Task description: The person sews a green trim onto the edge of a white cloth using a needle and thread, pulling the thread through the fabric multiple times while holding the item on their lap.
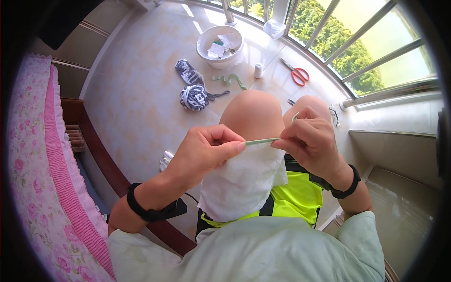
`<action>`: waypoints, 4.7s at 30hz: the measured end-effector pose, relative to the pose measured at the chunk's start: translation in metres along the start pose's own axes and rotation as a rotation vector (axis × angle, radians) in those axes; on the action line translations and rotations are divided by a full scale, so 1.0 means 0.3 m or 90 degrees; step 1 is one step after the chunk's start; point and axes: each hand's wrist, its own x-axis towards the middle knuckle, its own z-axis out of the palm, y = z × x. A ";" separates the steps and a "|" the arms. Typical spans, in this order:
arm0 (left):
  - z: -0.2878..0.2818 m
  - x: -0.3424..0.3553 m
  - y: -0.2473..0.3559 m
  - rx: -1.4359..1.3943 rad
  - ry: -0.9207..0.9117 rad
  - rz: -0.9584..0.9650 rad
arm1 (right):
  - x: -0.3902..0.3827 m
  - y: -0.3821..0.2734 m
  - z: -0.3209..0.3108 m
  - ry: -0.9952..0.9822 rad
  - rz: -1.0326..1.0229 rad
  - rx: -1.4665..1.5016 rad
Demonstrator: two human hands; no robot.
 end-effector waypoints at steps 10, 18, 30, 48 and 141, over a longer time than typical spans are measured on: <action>0.003 0.008 0.012 -0.172 -0.074 -0.041 | -0.013 0.027 -0.001 -0.021 0.029 0.037; -0.013 0.033 -0.008 -0.037 0.014 -0.032 | -0.010 0.098 -0.084 -0.266 0.211 0.169; -0.001 0.117 -0.068 0.006 0.163 0.054 | -0.002 0.181 -0.134 -0.051 0.431 -0.032; -0.022 0.118 -0.144 0.102 0.138 0.061 | -0.151 -0.017 0.071 -0.418 0.213 -0.070; -0.142 0.277 -0.199 -0.174 0.024 -0.187 | 0.044 0.286 0.255 -0.193 0.171 0.215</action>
